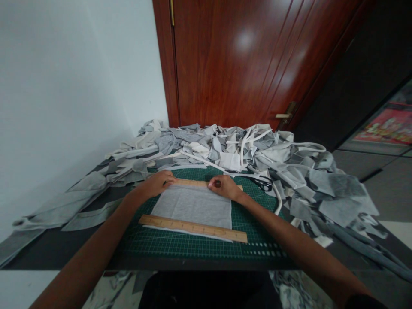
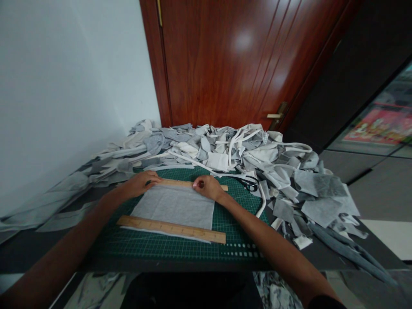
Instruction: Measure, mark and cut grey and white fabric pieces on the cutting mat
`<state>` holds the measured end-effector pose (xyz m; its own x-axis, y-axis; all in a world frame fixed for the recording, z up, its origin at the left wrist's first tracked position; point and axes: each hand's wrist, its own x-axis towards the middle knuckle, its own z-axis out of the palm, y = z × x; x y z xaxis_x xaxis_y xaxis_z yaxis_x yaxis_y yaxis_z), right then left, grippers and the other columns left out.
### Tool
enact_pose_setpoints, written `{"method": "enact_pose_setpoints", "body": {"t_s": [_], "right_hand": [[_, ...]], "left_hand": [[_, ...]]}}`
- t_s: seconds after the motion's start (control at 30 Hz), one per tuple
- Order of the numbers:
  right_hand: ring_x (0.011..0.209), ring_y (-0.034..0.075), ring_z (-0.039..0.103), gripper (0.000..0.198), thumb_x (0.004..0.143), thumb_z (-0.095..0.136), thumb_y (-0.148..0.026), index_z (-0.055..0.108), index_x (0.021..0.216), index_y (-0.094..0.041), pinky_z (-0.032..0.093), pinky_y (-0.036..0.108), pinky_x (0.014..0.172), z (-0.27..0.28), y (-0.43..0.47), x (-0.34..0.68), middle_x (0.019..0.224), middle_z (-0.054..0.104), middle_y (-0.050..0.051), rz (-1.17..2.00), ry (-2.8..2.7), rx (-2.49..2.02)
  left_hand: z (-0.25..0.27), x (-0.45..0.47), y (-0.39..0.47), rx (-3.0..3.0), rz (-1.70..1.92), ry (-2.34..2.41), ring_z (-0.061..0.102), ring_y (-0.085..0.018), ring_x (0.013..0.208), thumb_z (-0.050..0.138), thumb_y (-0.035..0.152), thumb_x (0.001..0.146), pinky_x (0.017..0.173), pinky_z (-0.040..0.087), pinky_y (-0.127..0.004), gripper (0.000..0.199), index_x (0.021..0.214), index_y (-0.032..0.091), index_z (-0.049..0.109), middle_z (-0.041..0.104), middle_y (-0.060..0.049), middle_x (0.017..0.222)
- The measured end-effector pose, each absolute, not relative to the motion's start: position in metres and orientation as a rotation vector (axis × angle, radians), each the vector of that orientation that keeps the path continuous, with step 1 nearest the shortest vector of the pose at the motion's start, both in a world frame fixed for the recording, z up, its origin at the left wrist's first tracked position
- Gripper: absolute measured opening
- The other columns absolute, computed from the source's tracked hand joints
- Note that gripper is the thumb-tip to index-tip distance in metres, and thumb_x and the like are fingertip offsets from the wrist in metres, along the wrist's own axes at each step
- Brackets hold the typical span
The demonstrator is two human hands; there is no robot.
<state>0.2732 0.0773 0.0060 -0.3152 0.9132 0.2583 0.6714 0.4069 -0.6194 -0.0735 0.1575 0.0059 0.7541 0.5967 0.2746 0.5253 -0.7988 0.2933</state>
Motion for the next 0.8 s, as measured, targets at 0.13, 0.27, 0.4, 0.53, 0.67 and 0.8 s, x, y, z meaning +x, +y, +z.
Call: {"method": "enact_pose_setpoints", "body": {"t_s": [0.13,0.27,0.4,0.53,0.67,0.8], "right_hand": [[0.062,0.011,0.058,0.022,0.094,0.065,-0.033,0.077,0.092,-0.015,0.043,0.022,0.061,0.008,0.087,0.281,0.082,0.076,0.003,0.601,-1.987,-1.288],[0.068,0.012,0.06,0.025,0.094,0.065,-0.037,0.077,0.094,-0.014,0.045,0.023,0.066,0.022,0.104,0.269,0.087,0.077,0.004,0.616,-1.946,-1.23],[0.072,0.012,0.063,0.019,0.092,0.069,-0.031,0.078,0.091,-0.015,0.046,0.023,0.07,0.036,0.112,0.238,0.085,0.077,0.002,0.635,-2.022,-1.166],[0.074,0.012,0.065,0.009,0.089,0.072,-0.022,0.079,0.088,-0.016,0.046,0.021,0.071,0.037,0.116,0.2,0.083,0.077,0.001,0.651,-2.112,-1.156],[0.078,0.014,0.069,0.005,0.086,0.074,-0.017,0.079,0.086,-0.018,0.048,0.022,0.072,0.026,0.123,0.17,0.085,0.078,0.002,0.647,-2.155,-1.212],[0.076,0.015,0.069,0.007,0.085,0.074,-0.015,0.079,0.087,-0.019,0.048,0.022,0.068,0.017,0.129,0.155,0.083,0.078,0.002,0.637,-2.178,-1.267]], "left_hand": [[0.007,-0.027,0.103,2.778,0.476,1.135,0.066,-0.028,0.116,0.043,0.005,0.092,0.106,0.05,-0.041,0.043,0.122,0.015,0.072,0.07,-0.014,0.125],[0.0,0.036,0.06,2.8,0.502,1.241,0.056,-0.031,0.136,0.049,0.026,0.104,0.117,0.043,-0.045,0.041,0.143,0.018,0.058,0.057,-0.016,0.149],[-0.014,0.077,0.05,2.836,0.494,1.271,0.041,-0.038,0.15,0.047,0.037,0.107,0.123,0.031,-0.061,0.046,0.146,0.013,0.054,0.048,-0.022,0.158],[-0.027,0.085,0.054,2.816,0.561,1.244,0.039,-0.038,0.152,0.047,0.035,0.107,0.125,0.025,-0.067,0.044,0.145,0.014,0.055,0.051,-0.022,0.157],[-0.028,0.082,0.054,2.773,0.51,1.179,0.048,-0.035,0.147,0.05,0.03,0.103,0.124,0.034,-0.056,0.049,0.147,0.01,0.055,0.06,-0.024,0.149],[-0.025,0.084,0.052,2.727,0.519,1.121,0.044,-0.031,0.152,0.05,0.026,0.099,0.126,0.035,-0.046,0.06,0.158,0.014,0.044,0.055,-0.018,0.156]]}}
